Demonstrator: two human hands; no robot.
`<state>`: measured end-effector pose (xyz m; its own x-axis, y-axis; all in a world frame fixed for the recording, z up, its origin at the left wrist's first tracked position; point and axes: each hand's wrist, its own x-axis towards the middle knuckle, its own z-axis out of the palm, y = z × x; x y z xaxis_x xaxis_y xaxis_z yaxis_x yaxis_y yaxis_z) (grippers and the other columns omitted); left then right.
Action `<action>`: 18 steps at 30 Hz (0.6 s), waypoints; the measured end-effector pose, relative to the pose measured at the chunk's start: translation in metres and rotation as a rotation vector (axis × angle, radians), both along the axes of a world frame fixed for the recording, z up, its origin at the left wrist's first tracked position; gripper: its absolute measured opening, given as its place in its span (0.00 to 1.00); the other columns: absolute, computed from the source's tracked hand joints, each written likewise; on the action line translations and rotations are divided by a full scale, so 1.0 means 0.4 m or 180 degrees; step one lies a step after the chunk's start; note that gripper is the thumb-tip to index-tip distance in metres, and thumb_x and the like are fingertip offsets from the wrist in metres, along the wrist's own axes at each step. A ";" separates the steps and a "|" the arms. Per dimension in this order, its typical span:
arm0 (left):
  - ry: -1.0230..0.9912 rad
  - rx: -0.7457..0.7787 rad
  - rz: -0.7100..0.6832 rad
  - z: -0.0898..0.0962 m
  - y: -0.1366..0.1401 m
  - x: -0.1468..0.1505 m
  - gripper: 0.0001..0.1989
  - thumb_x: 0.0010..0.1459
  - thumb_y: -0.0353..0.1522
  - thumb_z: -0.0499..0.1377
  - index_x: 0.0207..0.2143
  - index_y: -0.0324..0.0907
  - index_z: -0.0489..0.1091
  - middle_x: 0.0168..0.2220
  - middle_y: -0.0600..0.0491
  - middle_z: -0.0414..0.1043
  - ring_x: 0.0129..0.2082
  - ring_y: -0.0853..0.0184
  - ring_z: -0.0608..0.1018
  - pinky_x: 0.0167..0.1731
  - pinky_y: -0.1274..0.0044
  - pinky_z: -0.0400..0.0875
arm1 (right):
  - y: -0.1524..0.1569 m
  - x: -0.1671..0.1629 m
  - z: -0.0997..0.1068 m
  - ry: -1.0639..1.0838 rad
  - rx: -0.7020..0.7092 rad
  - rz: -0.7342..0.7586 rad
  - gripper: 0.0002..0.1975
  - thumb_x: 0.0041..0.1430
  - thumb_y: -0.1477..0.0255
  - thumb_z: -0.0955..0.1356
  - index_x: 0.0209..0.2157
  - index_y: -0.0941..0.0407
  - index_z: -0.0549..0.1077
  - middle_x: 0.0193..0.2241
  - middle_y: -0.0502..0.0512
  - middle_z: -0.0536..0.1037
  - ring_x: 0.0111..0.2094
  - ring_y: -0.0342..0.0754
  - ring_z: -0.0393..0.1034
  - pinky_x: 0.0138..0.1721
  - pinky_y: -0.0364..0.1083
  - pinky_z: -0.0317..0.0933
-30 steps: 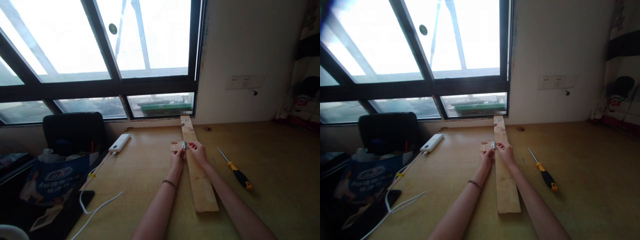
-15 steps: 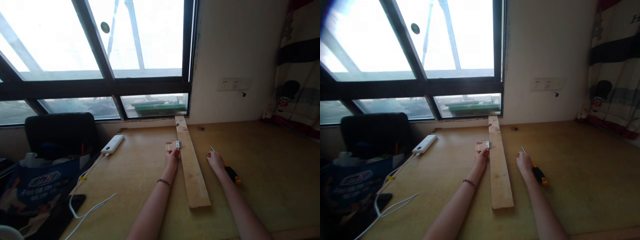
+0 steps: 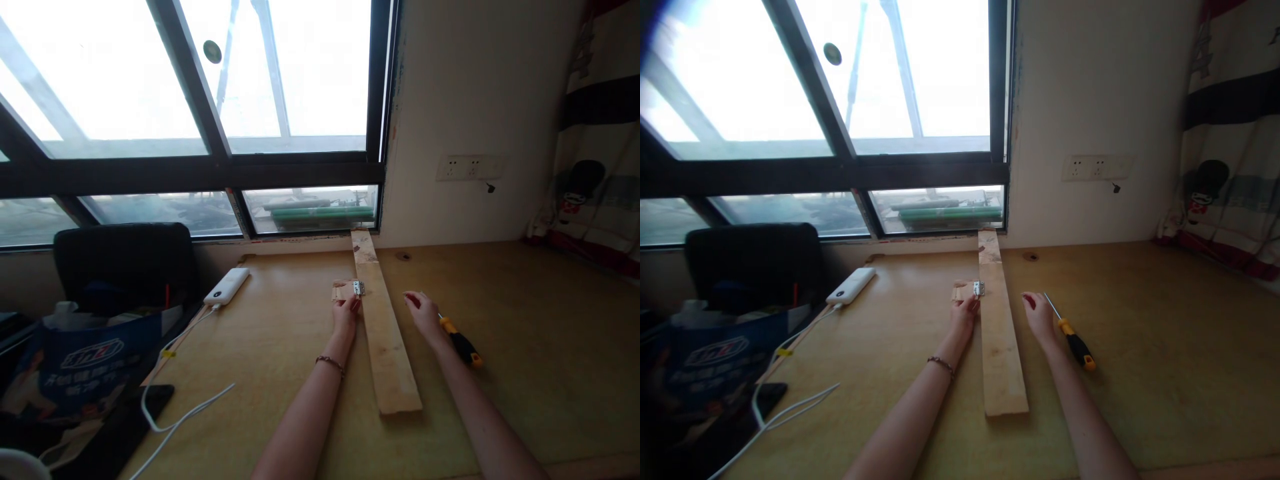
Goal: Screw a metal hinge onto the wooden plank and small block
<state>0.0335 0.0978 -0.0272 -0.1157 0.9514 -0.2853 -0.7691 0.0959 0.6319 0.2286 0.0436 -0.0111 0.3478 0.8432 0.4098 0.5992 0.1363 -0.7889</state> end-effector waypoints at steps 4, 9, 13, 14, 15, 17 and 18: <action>-0.0009 0.0095 0.0000 0.002 -0.003 0.002 0.11 0.40 0.23 0.63 0.27 0.37 0.66 0.28 0.50 0.73 0.26 0.70 0.76 0.31 0.77 0.70 | -0.001 -0.070 0.027 0.1024 0.0068 0.0499 0.16 0.45 0.62 0.68 0.31 0.60 0.74 0.30 0.60 0.78 0.32 0.51 0.72 0.35 0.48 0.65; -0.0029 0.0072 0.0023 0.001 -0.004 0.003 0.09 0.41 0.22 0.63 0.27 0.36 0.66 0.27 0.50 0.73 0.26 0.70 0.76 0.31 0.78 0.71 | 0.049 -0.143 0.052 0.1194 -0.0012 0.0654 0.15 0.41 0.63 0.70 0.28 0.60 0.76 0.28 0.59 0.79 0.29 0.50 0.73 0.33 0.47 0.66; -0.0005 0.0079 -0.0007 -0.005 0.001 0.002 0.09 0.41 0.22 0.63 0.28 0.36 0.67 0.28 0.49 0.73 0.27 0.70 0.76 0.31 0.78 0.71 | 0.107 -0.182 0.055 0.1119 -0.0025 0.0588 0.13 0.40 0.64 0.70 0.27 0.59 0.77 0.27 0.57 0.79 0.29 0.50 0.73 0.33 0.46 0.65; -0.0006 0.0080 -0.0008 -0.006 0.001 0.002 0.09 0.41 0.22 0.63 0.27 0.36 0.67 0.28 0.49 0.73 0.26 0.69 0.76 0.31 0.77 0.71 | 0.116 -0.190 0.054 0.1066 -0.0052 0.0549 0.13 0.40 0.65 0.70 0.27 0.59 0.77 0.27 0.57 0.79 0.29 0.50 0.73 0.32 0.46 0.65; -0.0014 0.0090 -0.0007 -0.006 0.000 0.001 0.09 0.41 0.22 0.63 0.27 0.36 0.67 0.28 0.49 0.73 0.26 0.69 0.76 0.31 0.77 0.71 | 0.122 -0.196 0.053 0.0982 -0.0087 0.0501 0.12 0.40 0.65 0.70 0.26 0.58 0.77 0.26 0.56 0.79 0.28 0.49 0.73 0.31 0.45 0.65; -0.0048 0.0133 0.0000 -0.005 -0.002 0.001 0.09 0.41 0.22 0.63 0.27 0.35 0.67 0.28 0.49 0.73 0.27 0.69 0.77 0.32 0.77 0.72 | 0.125 -0.205 0.051 0.0742 -0.0149 0.0413 0.11 0.41 0.65 0.69 0.26 0.57 0.78 0.25 0.54 0.79 0.26 0.49 0.72 0.29 0.44 0.64; -0.0060 0.0160 0.0001 -0.003 -0.004 0.001 0.09 0.41 0.22 0.63 0.28 0.35 0.67 0.28 0.49 0.74 0.27 0.69 0.77 0.32 0.77 0.72 | 0.122 -0.208 0.051 0.0594 -0.0166 0.0378 0.11 0.41 0.65 0.69 0.26 0.56 0.78 0.24 0.53 0.79 0.26 0.48 0.72 0.29 0.44 0.63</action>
<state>0.0338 0.0962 -0.0285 -0.1111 0.9646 -0.2391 -0.7810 0.0641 0.6212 0.1454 0.0924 0.0092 0.3107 0.9011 0.3024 0.4243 0.1532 -0.8925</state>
